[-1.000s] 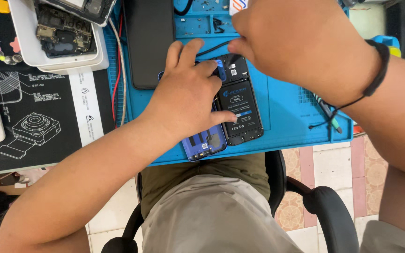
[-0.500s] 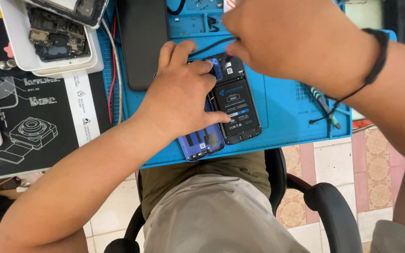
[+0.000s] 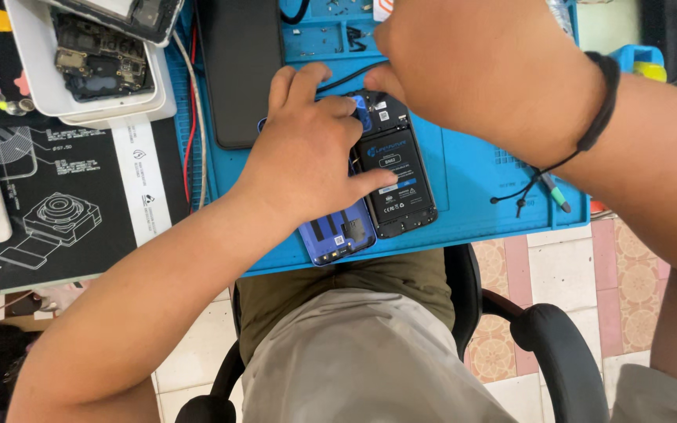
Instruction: The person reassembles a disassembled smartphone on a blue repair mat. They position the battery inside the phone body, use a screwdriver to drive screws into the rear housing, align the back cover, press it into place, and power the phone on to check the screen.
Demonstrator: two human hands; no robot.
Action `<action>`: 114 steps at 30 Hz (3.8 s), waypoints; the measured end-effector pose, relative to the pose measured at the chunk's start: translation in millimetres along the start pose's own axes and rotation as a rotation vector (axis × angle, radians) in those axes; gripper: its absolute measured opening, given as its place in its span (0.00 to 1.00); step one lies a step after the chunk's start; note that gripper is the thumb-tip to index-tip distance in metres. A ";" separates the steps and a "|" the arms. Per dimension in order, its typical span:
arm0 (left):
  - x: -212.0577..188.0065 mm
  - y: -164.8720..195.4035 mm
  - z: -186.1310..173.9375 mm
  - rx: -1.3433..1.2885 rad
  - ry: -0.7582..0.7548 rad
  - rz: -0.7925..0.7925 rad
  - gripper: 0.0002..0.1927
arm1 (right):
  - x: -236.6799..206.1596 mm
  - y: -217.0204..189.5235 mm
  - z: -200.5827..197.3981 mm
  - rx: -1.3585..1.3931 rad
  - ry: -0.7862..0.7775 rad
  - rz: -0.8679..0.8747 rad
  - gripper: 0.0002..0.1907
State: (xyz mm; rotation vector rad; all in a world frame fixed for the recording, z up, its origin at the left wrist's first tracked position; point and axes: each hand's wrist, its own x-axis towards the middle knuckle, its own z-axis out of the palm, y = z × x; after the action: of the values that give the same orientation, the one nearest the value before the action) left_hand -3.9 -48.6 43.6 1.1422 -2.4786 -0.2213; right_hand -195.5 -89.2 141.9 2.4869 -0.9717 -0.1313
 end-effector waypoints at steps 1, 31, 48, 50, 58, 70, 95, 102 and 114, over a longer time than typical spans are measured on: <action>0.2 0.0 -0.9 -0.040 0.041 -0.006 0.29 | -0.3 1.2 1.6 0.066 -0.018 0.000 0.18; -39.8 60.0 -48.8 -0.808 0.225 -0.167 0.04 | -164.9 -71.2 16.3 1.460 0.349 0.838 0.07; -62.5 68.4 -39.0 -1.043 0.184 -0.195 0.05 | -177.8 -117.4 66.9 2.110 0.521 0.885 0.12; -61.9 72.0 -38.2 -1.015 0.212 -0.200 0.07 | -178.3 -117.5 67.7 2.110 0.529 0.870 0.12; -45.6 51.5 -56.3 -0.506 0.276 -0.084 0.28 | -176.5 -72.5 32.6 1.446 0.578 0.828 0.11; -11.3 10.9 -3.7 0.039 0.058 -0.010 0.31 | -39.8 21.7 9.3 0.574 0.304 0.070 0.07; -6.4 8.9 -10.6 -0.019 0.000 -0.047 0.39 | 33.8 0.5 -0.1 0.259 0.008 0.056 0.15; -4.8 13.1 -11.3 -0.020 -0.033 -0.064 0.40 | 34.8 5.6 5.7 0.128 -0.041 0.020 0.19; -6.4 15.4 -7.7 0.029 0.011 -0.029 0.41 | 38.3 -3.1 1.5 0.166 0.018 -0.009 0.19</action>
State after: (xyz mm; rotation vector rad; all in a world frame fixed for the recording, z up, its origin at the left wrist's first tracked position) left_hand -7.6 -33.6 53.4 1.1881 -2.4645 -0.1876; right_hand -165.4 -113.1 142.1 2.6389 -1.0009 -0.0323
